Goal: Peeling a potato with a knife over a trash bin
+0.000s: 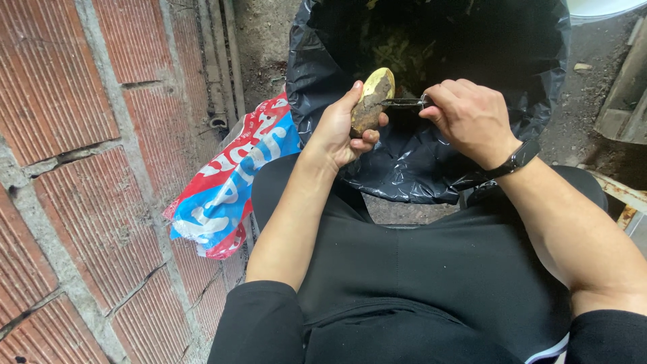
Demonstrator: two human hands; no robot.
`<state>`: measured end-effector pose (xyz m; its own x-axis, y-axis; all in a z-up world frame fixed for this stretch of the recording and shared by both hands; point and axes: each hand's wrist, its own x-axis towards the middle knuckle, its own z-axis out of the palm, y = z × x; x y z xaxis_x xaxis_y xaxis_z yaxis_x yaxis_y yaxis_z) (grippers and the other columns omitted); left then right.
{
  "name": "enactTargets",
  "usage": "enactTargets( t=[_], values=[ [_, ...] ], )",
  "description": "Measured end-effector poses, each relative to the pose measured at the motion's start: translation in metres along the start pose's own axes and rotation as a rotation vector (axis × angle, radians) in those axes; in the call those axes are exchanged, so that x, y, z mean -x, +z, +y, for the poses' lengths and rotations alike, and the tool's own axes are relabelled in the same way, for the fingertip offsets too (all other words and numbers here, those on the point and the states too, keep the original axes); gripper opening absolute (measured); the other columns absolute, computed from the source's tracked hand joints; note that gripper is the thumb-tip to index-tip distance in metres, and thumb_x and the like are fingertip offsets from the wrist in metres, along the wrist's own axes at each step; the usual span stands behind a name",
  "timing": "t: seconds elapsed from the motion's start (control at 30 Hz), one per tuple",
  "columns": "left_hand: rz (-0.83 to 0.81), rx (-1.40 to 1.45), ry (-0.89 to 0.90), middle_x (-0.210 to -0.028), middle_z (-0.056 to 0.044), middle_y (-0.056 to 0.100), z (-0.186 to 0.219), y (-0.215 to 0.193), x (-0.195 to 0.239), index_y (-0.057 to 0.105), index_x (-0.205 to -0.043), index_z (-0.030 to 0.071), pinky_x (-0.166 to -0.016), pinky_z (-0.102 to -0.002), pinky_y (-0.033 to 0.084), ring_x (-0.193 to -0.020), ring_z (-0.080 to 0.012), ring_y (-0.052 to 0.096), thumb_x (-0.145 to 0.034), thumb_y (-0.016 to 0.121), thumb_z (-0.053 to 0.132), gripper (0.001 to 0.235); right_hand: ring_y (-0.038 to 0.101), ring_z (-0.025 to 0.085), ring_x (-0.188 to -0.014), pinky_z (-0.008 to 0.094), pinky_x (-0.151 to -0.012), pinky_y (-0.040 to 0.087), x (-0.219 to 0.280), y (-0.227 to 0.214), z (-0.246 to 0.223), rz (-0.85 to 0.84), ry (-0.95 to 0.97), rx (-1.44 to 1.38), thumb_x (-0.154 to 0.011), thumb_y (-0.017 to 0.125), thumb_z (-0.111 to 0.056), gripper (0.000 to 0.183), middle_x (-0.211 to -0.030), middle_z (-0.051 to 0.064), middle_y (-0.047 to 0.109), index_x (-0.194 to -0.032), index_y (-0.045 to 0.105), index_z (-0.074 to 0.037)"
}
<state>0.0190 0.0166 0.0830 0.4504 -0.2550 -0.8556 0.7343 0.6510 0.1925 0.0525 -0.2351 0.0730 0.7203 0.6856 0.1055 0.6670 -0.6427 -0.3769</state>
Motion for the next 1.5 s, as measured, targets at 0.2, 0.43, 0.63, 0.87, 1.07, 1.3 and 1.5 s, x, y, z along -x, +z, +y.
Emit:
enactTargets(
  t=[0.2,0.43,0.63,0.87,1.07,1.3,1.5],
  values=[
    [-0.018,0.024,-0.031,-0.084,-0.023,0.061,0.000,0.002,0.001,0.048,-0.128,0.007,-0.025,-0.017,0.034,-0.046,-0.0200,0.054,-0.099,0.055,0.053,0.055,0.064,0.025,-0.080,0.036,-0.066,0.053,0.000,0.006,-0.001,0.008,0.014,0.011,-0.117,0.036,-0.051,0.045,-0.083,0.004,0.053,-0.113,0.062,-0.015],
    [-0.006,0.025,-0.023,-0.085,-0.024,0.062,-0.001,0.005,0.000,0.049,-0.126,0.006,-0.026,-0.017,0.033,-0.046,-0.0210,0.053,-0.099,0.055,0.053,0.054,0.063,0.024,-0.080,0.035,-0.067,0.053,-0.001,0.003,-0.001,0.022,0.017,0.038,-0.118,0.037,-0.052,0.044,-0.084,0.002,0.052,-0.113,0.062,-0.016],
    [0.042,-0.029,0.029,-0.085,-0.026,0.060,-0.003,-0.002,-0.004,0.043,-0.129,0.010,-0.026,-0.019,0.033,-0.045,-0.0231,0.053,-0.101,0.051,0.052,0.052,0.064,0.025,-0.080,0.036,-0.067,0.053,-0.002,0.008,-0.001,0.013,0.001,0.018,-0.117,0.034,-0.051,0.046,-0.084,0.004,0.053,-0.114,0.062,-0.015],
    [0.101,-0.100,0.104,-0.083,-0.027,0.063,-0.005,-0.001,-0.006,0.045,-0.128,0.005,-0.024,-0.021,0.033,-0.044,-0.0239,0.055,-0.102,0.050,0.051,0.053,0.064,0.024,-0.080,0.034,-0.067,0.053,-0.002,0.012,-0.001,0.019,0.016,0.053,-0.117,0.036,-0.052,0.046,-0.084,0.002,0.054,-0.113,0.063,-0.016],
    [0.158,-0.147,0.156,-0.081,-0.028,0.064,-0.003,0.003,-0.001,0.048,-0.120,-0.001,-0.023,-0.021,0.033,-0.042,-0.0235,0.057,-0.101,0.050,0.049,0.053,0.064,0.024,-0.080,0.035,-0.066,0.052,-0.003,0.015,-0.003,0.016,0.012,0.021,-0.118,0.035,-0.051,0.045,-0.084,0.003,0.053,-0.113,0.062,-0.015],
    [0.193,-0.233,0.206,-0.076,-0.028,0.064,-0.002,0.004,0.002,0.051,-0.118,-0.006,-0.022,-0.022,0.033,-0.039,-0.0237,0.057,-0.102,0.049,0.046,0.054,0.064,0.023,-0.081,0.034,-0.067,0.053,-0.003,0.018,-0.001,0.021,-0.002,0.046,-0.118,0.036,-0.052,0.045,-0.085,0.002,0.053,-0.113,0.062,-0.016],
    [0.198,-0.264,0.192,-0.076,-0.028,0.065,0.001,0.004,0.006,0.052,-0.121,-0.005,-0.021,-0.022,0.035,-0.038,-0.0227,0.057,-0.101,0.049,0.047,0.056,0.064,0.024,-0.081,0.035,-0.067,0.052,-0.005,0.020,-0.001,0.030,-0.016,0.002,-0.117,0.032,-0.053,0.049,-0.085,0.003,0.053,-0.113,0.062,-0.015]
  ],
)
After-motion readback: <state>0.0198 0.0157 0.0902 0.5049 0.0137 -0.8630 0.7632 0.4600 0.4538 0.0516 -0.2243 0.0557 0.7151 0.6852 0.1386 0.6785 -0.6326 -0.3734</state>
